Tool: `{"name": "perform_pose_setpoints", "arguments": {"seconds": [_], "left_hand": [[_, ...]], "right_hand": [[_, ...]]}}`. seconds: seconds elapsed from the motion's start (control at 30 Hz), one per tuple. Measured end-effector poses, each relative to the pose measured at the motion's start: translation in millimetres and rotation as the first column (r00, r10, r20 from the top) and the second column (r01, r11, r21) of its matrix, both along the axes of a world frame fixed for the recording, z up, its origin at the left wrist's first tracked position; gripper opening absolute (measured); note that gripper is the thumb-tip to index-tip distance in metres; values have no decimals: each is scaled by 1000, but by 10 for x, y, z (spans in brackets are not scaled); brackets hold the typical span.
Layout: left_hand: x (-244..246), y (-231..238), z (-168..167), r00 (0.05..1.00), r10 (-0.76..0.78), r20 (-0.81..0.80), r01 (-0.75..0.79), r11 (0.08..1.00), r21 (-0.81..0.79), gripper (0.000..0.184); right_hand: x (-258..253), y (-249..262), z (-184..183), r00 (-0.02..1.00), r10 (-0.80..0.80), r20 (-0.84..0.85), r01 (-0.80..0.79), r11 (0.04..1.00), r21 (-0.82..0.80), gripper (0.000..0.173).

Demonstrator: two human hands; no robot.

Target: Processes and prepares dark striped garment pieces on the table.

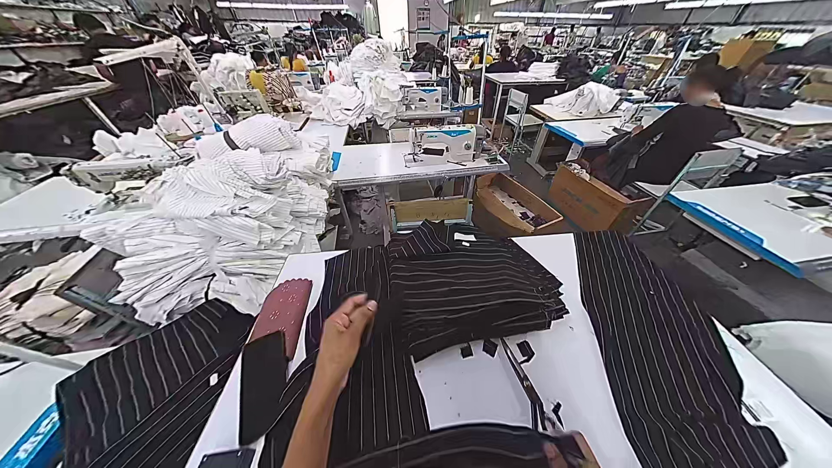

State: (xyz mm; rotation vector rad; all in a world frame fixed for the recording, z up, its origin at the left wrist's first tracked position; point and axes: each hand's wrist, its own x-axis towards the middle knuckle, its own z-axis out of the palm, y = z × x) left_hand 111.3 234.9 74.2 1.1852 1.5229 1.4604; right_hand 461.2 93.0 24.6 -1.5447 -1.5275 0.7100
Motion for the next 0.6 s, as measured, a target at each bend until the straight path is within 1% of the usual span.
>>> {"name": "perform_pose_setpoints", "arguments": {"seconds": [0.03,0.07,0.1,0.13,0.17,0.2,0.23,0.27,0.33,0.37,0.43,0.5,0.6], "left_hand": [[127,-282,126,997,-72,-3,72,997,-10,21],[245,-548,221,989,-146,-5,146,989,-17,18],[348,-792,295,977,-215,1,215,977,-6,14],[435,-1009,360,960,-280,17,280,960,26,11],[506,-1213,417,940,-339,36,336,939,68,9],[562,-1416,459,922,-384,56,377,920,108,9],[602,-1610,483,903,-421,80,407,902,145,9],[632,-1785,499,887,-449,108,427,886,179,11],[671,-2082,513,874,-468,131,434,873,224,13],[682,-2195,507,880,-459,126,421,874,242,13],[693,-2356,461,885,-451,118,407,870,279,12],[691,-2481,405,876,-469,117,416,854,313,14],[676,-2589,361,864,-497,85,437,822,365,17]], "right_hand": [[-118,-38,126,996,85,3,-85,996,6,31],[-225,-103,276,976,217,-27,-217,976,6,28],[-316,-170,451,912,392,-124,-394,919,10,24],[-397,-218,633,770,580,-265,-592,805,41,21],[-483,-246,797,567,723,-395,-754,649,106,19],[-577,-283,938,394,797,-458,-842,513,168,18],[-667,-325,1046,337,823,-457,-857,469,214,18],[-730,-365,1117,392,825,-407,-830,508,230,18],[-795,-471,1131,623,722,-301,-694,688,212,17],[-811,-541,1125,692,657,-298,-632,751,190,14],[-817,-693,1126,747,578,-330,-564,813,146,10],[-811,-850,1134,755,541,-371,-541,833,114,7],[-805,-998,1170,761,513,-397,-520,848,100,9]]}}
